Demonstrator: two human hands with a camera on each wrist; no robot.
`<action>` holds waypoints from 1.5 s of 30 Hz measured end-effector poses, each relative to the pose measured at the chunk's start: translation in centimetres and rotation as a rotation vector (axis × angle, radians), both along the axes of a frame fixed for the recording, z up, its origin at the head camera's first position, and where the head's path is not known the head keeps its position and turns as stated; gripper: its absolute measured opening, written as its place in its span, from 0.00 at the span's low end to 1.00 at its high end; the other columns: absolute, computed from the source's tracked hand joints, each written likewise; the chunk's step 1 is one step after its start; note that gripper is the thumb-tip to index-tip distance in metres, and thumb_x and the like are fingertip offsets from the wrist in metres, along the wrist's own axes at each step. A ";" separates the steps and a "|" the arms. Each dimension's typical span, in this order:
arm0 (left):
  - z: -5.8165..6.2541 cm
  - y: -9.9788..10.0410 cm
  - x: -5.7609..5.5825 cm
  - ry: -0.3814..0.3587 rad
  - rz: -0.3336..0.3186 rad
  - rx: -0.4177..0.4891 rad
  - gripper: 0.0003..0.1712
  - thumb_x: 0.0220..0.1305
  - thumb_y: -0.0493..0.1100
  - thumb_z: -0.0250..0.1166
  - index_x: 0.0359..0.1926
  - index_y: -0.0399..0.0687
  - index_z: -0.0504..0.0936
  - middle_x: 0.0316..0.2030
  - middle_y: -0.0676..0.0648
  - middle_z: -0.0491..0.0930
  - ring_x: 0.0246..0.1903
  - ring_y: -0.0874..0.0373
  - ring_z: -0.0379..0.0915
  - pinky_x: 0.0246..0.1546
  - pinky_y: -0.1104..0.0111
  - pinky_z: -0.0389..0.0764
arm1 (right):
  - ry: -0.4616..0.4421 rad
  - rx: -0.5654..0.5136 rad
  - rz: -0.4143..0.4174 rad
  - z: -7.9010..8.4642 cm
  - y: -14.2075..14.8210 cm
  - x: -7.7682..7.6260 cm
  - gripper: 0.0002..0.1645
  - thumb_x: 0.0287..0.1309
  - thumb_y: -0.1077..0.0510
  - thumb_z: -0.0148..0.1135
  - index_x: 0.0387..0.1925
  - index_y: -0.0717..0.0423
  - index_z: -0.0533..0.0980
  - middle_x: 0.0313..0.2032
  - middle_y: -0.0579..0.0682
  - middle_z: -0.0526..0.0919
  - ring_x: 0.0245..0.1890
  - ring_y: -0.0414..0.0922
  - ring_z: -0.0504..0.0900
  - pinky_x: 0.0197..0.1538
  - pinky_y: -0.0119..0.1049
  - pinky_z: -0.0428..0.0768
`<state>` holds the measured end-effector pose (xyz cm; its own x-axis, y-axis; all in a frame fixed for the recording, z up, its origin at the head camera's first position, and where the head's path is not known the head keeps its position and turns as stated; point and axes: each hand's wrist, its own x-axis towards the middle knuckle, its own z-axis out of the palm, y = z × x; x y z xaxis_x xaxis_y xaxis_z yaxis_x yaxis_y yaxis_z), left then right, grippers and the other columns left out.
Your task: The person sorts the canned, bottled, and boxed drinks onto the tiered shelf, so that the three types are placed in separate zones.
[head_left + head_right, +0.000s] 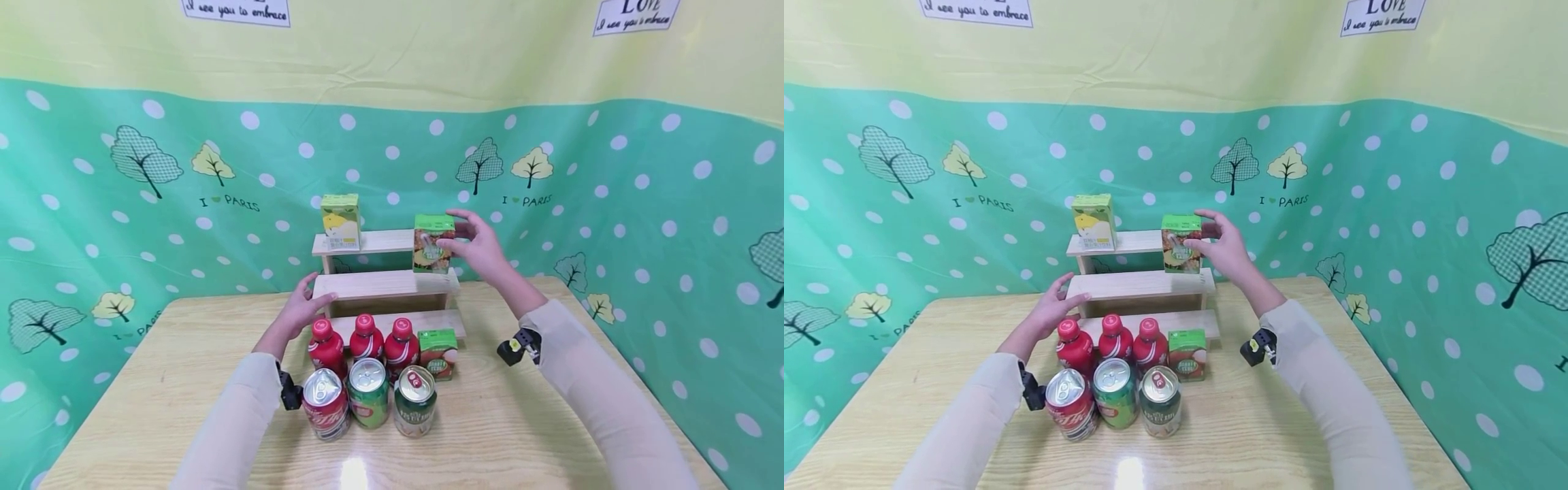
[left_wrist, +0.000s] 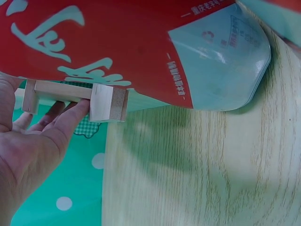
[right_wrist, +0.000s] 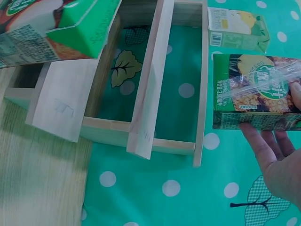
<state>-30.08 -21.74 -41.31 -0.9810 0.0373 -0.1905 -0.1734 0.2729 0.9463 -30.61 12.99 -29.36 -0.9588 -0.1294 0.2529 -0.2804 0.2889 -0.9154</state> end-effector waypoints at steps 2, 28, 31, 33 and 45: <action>0.0 0.0 0.0 -0.006 0.001 -0.004 0.50 0.63 0.50 0.61 0.74 0.56 0.37 0.72 0.30 0.38 0.70 0.34 0.45 0.61 0.46 0.68 | 0.004 -0.003 0.010 0.1 -0.2 -0.2 0.35 0.53 0.55 0.67 0.62 0.41 0.65 0.58 0.54 0.74 0.56 0.48 0.74 0.51 0.43 0.82; -0.2 -0.1 -0.2 0.000 0.000 0.010 0.50 0.62 0.51 0.61 0.74 0.58 0.37 0.71 0.31 0.40 0.68 0.34 0.48 0.61 0.46 0.68 | 0.068 0.034 0.001 1.9 -3.5 -1.5 0.34 0.54 0.56 0.66 0.63 0.44 0.66 0.55 0.56 0.74 0.55 0.50 0.73 0.52 0.43 0.80; -0.3 -0.1 -0.2 0.002 0.001 0.017 0.50 0.62 0.50 0.62 0.74 0.57 0.37 0.71 0.31 0.41 0.68 0.35 0.50 0.61 0.47 0.69 | 0.082 0.040 0.002 2.0 -3.9 -1.6 0.34 0.54 0.56 0.66 0.63 0.45 0.66 0.55 0.57 0.74 0.55 0.50 0.73 0.51 0.44 0.80; -0.4 -0.2 -0.1 0.000 0.002 0.020 0.50 0.63 0.50 0.62 0.74 0.57 0.37 0.71 0.31 0.42 0.68 0.35 0.50 0.60 0.47 0.69 | 0.086 0.036 0.004 1.9 -4.2 -1.8 0.34 0.54 0.56 0.66 0.63 0.46 0.66 0.54 0.56 0.74 0.54 0.50 0.74 0.50 0.43 0.81; -0.2 0.0 -0.1 0.003 0.005 0.033 0.50 0.62 0.50 0.62 0.74 0.57 0.37 0.71 0.31 0.42 0.68 0.35 0.51 0.60 0.47 0.69 | 0.065 0.008 -0.037 2.5 -5.6 -2.8 0.35 0.54 0.56 0.66 0.63 0.47 0.65 0.53 0.55 0.73 0.53 0.49 0.74 0.48 0.42 0.80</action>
<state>-30.16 -21.74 -41.55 -0.9818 0.0384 -0.1862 -0.1718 0.2407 0.9553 -33.41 7.43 -26.89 -0.9445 -0.0961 0.3143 -0.3285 0.3078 -0.8930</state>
